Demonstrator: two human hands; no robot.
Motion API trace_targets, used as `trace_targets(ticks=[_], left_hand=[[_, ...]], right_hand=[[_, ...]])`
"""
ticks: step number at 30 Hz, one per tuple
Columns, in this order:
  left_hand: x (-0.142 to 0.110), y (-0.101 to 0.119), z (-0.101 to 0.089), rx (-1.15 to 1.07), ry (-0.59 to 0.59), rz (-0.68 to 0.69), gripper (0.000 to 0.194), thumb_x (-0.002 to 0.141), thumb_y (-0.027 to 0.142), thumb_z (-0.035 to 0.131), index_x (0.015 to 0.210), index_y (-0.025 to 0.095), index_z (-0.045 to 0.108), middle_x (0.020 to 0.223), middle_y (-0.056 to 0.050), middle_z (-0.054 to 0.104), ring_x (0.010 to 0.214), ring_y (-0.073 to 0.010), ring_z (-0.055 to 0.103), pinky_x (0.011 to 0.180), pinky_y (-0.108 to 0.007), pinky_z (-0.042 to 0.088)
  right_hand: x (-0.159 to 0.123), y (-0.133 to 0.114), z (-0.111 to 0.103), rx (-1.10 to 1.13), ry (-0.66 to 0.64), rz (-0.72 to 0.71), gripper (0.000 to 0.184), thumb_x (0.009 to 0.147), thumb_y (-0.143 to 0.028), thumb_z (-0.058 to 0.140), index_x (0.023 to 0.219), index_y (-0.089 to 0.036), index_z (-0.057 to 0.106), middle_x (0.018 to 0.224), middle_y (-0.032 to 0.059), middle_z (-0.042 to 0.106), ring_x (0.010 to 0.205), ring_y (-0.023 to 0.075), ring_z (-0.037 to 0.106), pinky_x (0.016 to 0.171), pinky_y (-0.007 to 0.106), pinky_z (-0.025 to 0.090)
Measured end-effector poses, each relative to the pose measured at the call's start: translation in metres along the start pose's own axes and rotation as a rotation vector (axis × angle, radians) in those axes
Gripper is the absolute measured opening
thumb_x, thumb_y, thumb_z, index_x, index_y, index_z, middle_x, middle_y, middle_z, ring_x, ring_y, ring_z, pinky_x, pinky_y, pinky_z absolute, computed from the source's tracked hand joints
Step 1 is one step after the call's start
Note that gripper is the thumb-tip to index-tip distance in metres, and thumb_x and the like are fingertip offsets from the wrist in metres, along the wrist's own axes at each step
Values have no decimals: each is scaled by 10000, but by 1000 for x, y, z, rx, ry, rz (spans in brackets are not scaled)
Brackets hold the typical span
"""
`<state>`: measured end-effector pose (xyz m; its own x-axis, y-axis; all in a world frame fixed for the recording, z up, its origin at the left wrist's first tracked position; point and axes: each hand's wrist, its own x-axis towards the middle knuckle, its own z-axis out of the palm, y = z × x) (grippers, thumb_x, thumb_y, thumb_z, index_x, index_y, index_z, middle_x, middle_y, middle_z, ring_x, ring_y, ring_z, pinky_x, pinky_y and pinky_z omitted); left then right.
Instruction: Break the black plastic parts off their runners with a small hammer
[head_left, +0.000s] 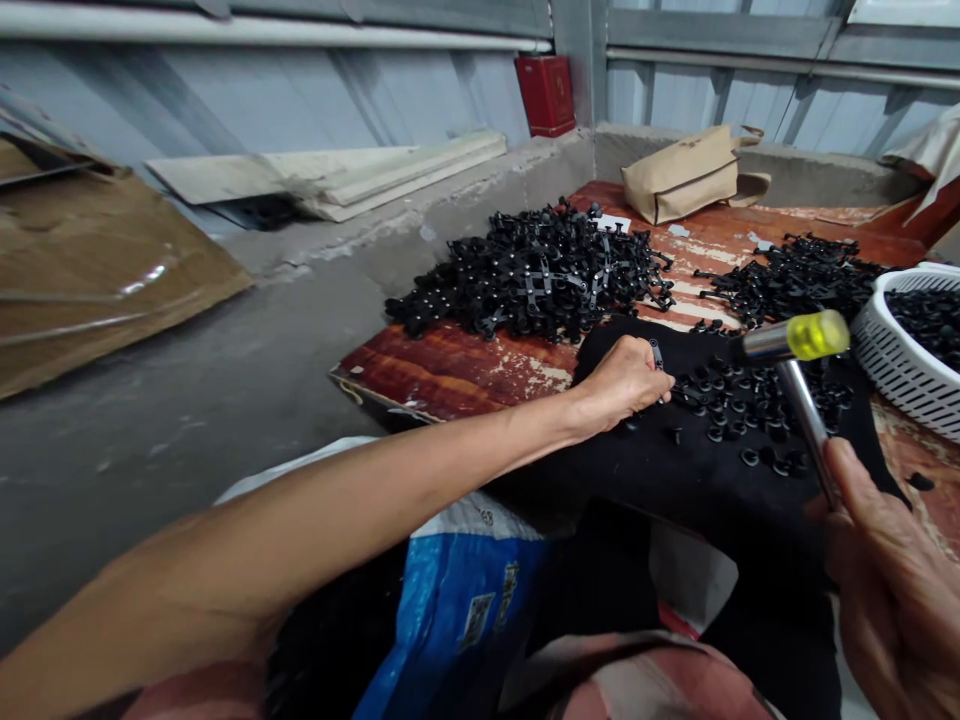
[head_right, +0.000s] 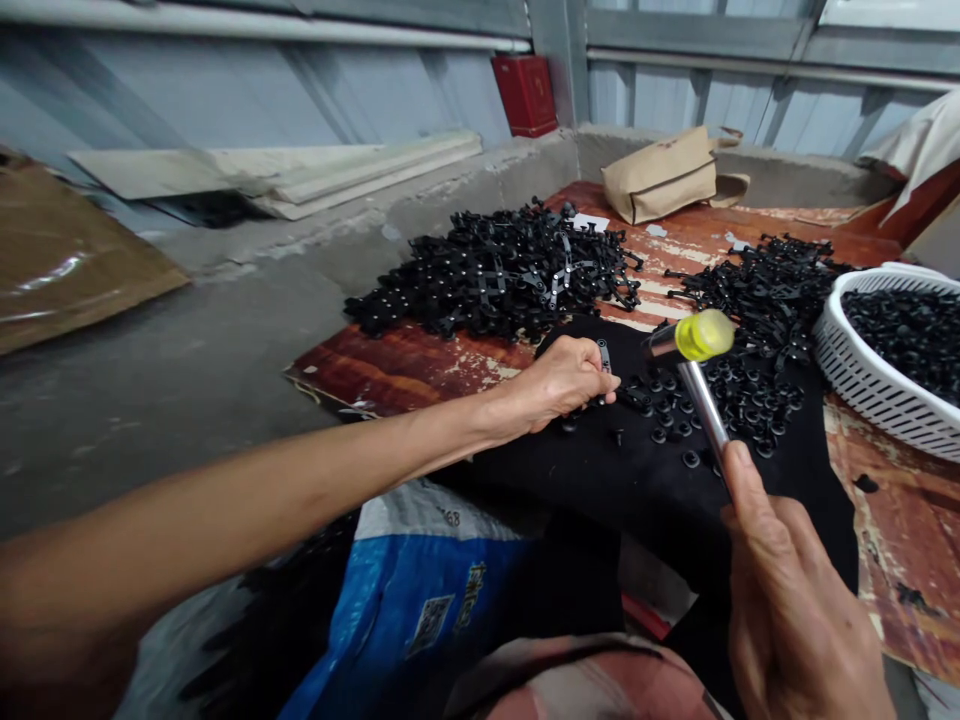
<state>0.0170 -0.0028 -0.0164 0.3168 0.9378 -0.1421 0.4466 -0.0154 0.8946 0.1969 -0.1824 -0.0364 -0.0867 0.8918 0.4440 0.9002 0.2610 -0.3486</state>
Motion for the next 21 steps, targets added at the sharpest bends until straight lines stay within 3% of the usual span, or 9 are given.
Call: trace_targets(ticks=[3, 5, 7, 8, 11, 14, 16, 18, 21], left_hand=[[2, -3, -1, -8, -13, 20, 162, 658, 90, 585, 542, 161, 496, 395, 65, 390, 360, -51, 325, 366, -205, 178], [3, -4, -1, 9, -23, 26, 154, 650, 99, 589, 534, 158, 507, 394, 60, 389, 362, -54, 331, 367, -204, 185], [5, -6, 0, 32, -27, 23, 150, 650, 123, 592, 529, 160, 512, 383, 59, 375, 353, -57, 328, 367, -205, 192], [6, -7, 0, 39, -24, 20, 154, 651, 139, 595, 527, 164, 508, 379, 59, 369, 348, -60, 328, 364, -205, 196], [6, -8, 1, 43, -8, 11, 177, 653, 169, 599, 520, 175, 483, 383, 56, 378, 336, -62, 329, 357, -204, 208], [4, -5, 0, 49, -37, -20, 186, 681, 170, 583, 526, 174, 480, 395, 52, 395, 333, -58, 327, 356, -202, 214], [3, -3, -2, 35, -58, -26, 179, 704, 170, 571, 547, 170, 483, 427, 42, 439, 351, -57, 345, 359, -198, 209], [3, -4, -5, 12, -71, 4, 171, 720, 179, 564, 570, 166, 482, 490, 25, 512, 386, -56, 373, 366, -193, 208], [3, -6, -11, 17, -94, 95, 161, 750, 229, 537, 606, 161, 513, 605, 1, 594, 443, -60, 408, 389, -189, 234]], right_hand=[[0, 1, 2, -61, -108, 16, 603, 928, -151, 359, 1498, -294, 223, 872, 57, 577, 492, 129, 588, 365, 217, 427], [0, 2, 3, -27, -127, 16, 595, 925, -152, 360, 1491, -298, 246, 894, 70, 586, 547, 146, 610, 399, 223, 459], [-1, 2, 2, -3, -47, 16, 629, 911, -138, 378, 1497, -309, 222, 973, 89, 594, 648, 170, 643, 454, 229, 496], [-1, 2, 1, -20, -17, 10, 650, 906, -134, 379, 1502, -316, 195, 950, 82, 596, 624, 171, 639, 440, 232, 492], [-1, 0, -1, -82, -139, -16, 625, 915, -169, 348, 1505, -307, 192, 824, 48, 577, 433, 139, 556, 316, 231, 403], [1, 0, 0, -6, -81, -27, 611, 911, -161, 381, 1495, -279, 243, 937, 80, 599, 593, 164, 632, 428, 232, 490], [3, -1, 0, -22, -34, -17, 634, 902, -129, 383, 1497, -290, 231, 888, 65, 595, 529, 143, 606, 390, 216, 467], [4, 0, 0, -13, -113, 13, 629, 907, -127, 375, 1491, -319, 239, 816, 41, 587, 475, 132, 574, 353, 208, 435], [-3, 0, -3, 227, -45, 172, 548, 898, -190, 479, 1409, -374, 411, 995, 52, 637, 722, 166, 642, 591, 249, 535]])
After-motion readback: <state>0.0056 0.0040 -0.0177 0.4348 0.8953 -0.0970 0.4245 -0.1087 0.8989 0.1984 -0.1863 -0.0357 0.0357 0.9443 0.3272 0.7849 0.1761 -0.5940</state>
